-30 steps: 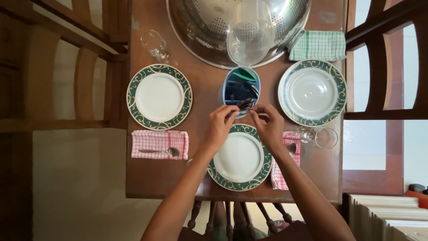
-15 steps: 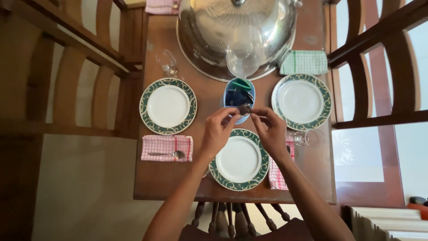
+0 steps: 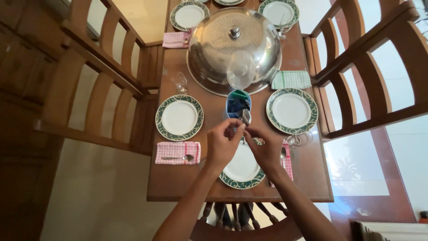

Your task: Setting a dining table with plates, napkins, and utensils, and inspecting a spoon.

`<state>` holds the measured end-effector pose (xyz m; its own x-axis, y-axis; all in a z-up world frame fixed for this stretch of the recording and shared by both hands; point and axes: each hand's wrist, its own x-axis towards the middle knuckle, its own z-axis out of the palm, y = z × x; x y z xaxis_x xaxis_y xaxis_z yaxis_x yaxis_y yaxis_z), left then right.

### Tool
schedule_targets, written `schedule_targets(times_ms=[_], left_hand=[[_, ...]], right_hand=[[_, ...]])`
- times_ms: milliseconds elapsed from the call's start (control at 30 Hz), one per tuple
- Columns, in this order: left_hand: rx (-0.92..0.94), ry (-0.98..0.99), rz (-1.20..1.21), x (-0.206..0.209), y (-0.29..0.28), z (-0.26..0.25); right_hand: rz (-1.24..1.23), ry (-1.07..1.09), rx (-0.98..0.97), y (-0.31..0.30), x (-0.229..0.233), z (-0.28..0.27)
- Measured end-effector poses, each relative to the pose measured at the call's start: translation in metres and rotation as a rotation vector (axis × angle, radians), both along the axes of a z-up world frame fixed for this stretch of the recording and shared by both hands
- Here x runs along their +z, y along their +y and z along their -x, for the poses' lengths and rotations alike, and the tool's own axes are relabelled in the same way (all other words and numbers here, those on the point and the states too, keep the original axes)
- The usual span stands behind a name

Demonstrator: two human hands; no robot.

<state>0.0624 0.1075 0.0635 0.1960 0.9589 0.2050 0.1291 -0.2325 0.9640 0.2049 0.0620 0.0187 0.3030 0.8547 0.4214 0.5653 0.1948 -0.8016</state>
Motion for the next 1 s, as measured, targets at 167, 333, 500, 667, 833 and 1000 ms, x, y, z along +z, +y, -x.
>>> schedule_targets(times_ms=[167, 333, 500, 667, 833, 1000], left_hand=[[-0.021, -0.043, -0.025, 0.012, -0.023, 0.000], [-0.052, -0.042, -0.095, 0.017, -0.037, 0.006], [0.017, 0.060, 0.030, 0.009, -0.051, 0.025], [-0.117, 0.059, 0.140, -0.017, -0.068, 0.046], [-0.277, 0.045, 0.267, -0.023, -0.081, 0.053], [-0.342, -0.002, 0.450, -0.013, -0.093, 0.053]], right_hand=[[0.115, 0.082, -0.068, -0.017, 0.011, 0.011], [0.170, 0.228, -0.002, -0.027, 0.012, 0.010], [0.302, 0.489, 0.103, -0.040, 0.012, 0.003], [0.364, 0.551, 0.136, -0.057, 0.034, 0.002], [0.330, 0.650, 0.228, -0.066, 0.031, -0.001], [0.470, 0.590, 0.140, -0.075, 0.030, 0.003]])
